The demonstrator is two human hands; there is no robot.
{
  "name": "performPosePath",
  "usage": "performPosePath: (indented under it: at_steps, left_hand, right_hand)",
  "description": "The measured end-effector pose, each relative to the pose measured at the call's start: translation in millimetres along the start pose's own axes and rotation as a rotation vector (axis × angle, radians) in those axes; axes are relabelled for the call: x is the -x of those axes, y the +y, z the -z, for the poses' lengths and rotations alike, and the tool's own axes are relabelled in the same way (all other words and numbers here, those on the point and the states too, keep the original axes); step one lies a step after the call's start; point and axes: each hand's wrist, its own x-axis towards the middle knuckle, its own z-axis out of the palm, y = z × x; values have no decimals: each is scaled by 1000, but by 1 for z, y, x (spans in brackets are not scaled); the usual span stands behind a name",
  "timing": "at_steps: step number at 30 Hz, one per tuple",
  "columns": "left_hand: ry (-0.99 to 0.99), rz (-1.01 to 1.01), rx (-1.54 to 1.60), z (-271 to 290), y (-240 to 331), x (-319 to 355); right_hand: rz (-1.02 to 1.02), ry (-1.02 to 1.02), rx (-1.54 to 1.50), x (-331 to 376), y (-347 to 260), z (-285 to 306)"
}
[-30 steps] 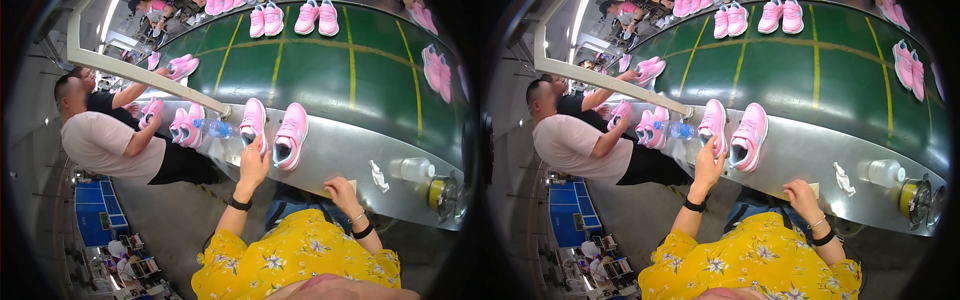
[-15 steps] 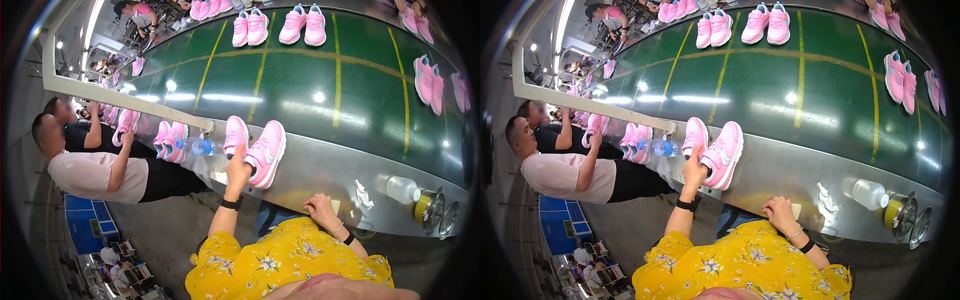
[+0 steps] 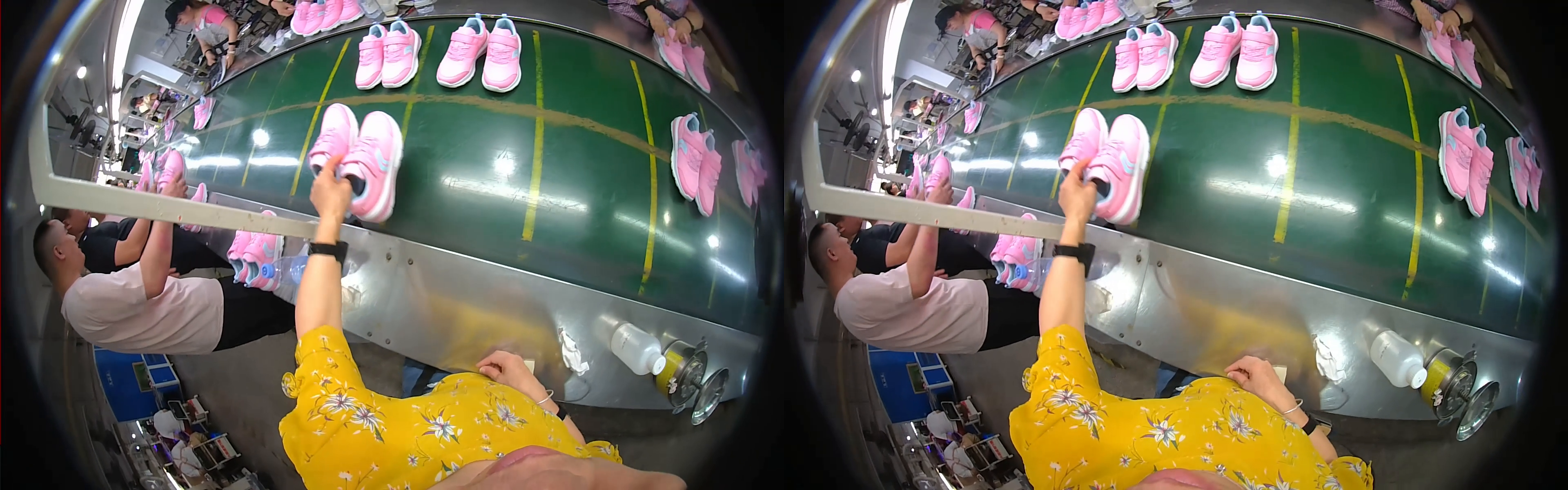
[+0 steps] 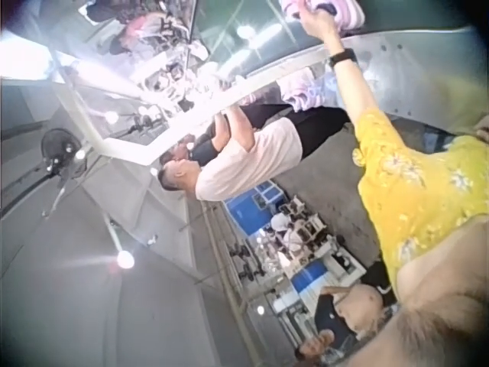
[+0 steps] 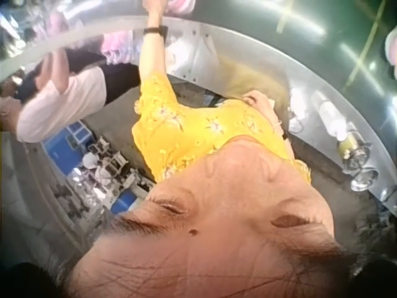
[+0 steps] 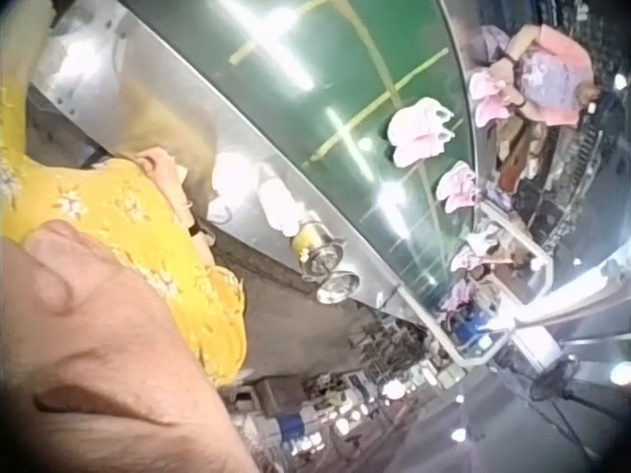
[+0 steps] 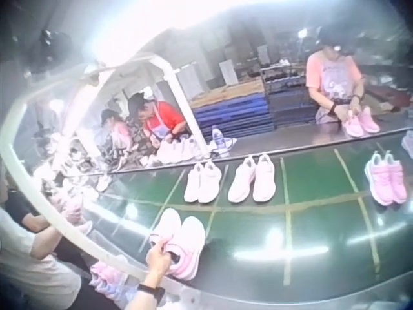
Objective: Clean and inspect pink children's sneakers on a manufacturing assembly line.
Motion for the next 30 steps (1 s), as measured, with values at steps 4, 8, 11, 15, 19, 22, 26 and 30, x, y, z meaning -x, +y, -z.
performPosePath:
  at_steps: [4,8,11,15,19,22,26,30]
  left_hand:
    - [-185,94,-210,-21,-57,-44]
    - [-232,194,-257,-37,-77,-36]
    - [158,-112,-225,-53,-33,1]
    - [266,-484,124,-6,-3,78]
    - [363,-735,-71,72,-19,164]
    - [647,-341,-47,131,-64,180]
    - [801,187,-101,184,-186,162]
    - [481,293,-381,206,-272,123]
  right_hand:
    - [-84,-35,-98,-2,-4,0]
    - [-150,-80,-114,-8,-15,4]
    - [-222,-32,-180,-3,-8,-1]
    - [-243,-120,-142,-9,-15,-3]
    - [-278,-141,-202,-10,-4,-7]
    - [-253,-131,-146,-8,-7,-6]
    - [-174,-103,-31,-7,0,-8]
    - [-174,-113,2,-10,-1,-10]
